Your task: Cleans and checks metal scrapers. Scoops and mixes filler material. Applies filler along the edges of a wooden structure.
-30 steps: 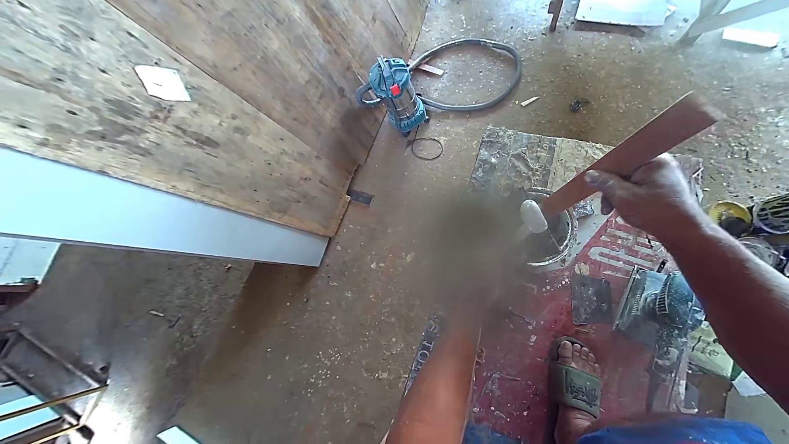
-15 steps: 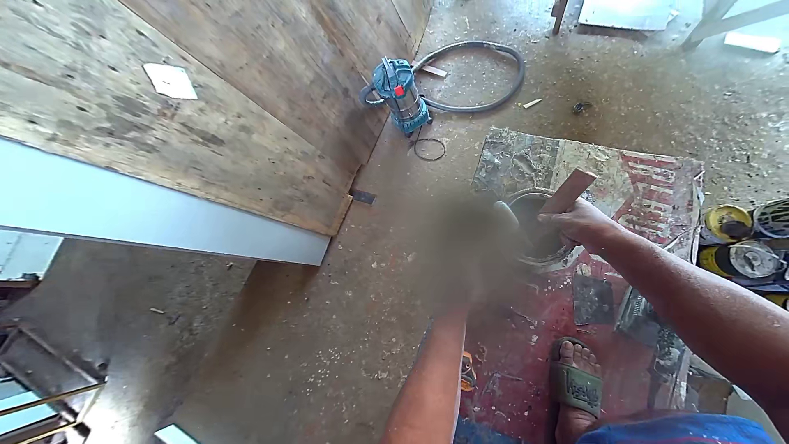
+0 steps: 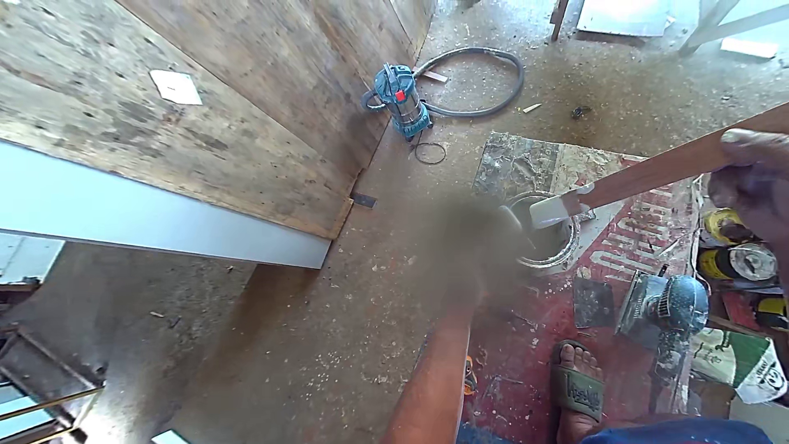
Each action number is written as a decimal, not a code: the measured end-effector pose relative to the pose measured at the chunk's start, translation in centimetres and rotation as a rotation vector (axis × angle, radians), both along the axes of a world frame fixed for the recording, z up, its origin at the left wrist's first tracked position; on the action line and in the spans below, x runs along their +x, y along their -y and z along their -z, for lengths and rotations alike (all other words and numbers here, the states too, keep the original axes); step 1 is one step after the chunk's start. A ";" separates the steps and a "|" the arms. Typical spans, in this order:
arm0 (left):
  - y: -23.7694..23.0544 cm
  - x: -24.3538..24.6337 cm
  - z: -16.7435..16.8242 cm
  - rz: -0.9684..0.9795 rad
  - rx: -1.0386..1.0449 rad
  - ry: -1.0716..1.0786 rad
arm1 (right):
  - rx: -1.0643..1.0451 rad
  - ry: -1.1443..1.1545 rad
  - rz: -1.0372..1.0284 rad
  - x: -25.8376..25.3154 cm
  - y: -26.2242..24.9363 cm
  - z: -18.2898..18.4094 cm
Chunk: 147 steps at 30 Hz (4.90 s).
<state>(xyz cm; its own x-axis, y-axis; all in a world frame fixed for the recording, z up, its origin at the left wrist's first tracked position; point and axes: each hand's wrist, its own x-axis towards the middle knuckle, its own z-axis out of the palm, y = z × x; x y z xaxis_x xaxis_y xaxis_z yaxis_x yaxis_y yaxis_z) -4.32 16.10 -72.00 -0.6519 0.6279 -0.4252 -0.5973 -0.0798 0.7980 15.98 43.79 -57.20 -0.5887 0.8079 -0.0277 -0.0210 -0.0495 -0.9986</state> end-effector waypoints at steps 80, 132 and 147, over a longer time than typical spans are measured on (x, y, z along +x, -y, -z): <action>2.8 -1.9 -0.8 -0.039 0.030 -0.024 | 0.035 0.658 -0.317 -10.1 4.7 10.9; -1.5 2.3 -1.2 0.104 0.106 0.007 | 0.328 0.122 -0.066 -4.3 4.6 1.0; -1.5 2.2 -3.3 0.065 0.066 0.023 | 0.448 0.678 -0.270 -9.5 4.4 9.1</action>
<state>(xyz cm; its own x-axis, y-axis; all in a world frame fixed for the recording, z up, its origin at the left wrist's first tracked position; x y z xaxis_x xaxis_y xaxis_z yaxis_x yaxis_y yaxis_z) -2.08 17.62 -68.69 -0.5992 0.6958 -0.3960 -0.6211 -0.0919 0.7783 6.48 39.35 -66.27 -0.7342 0.6611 -0.1549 0.5434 0.4352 -0.7179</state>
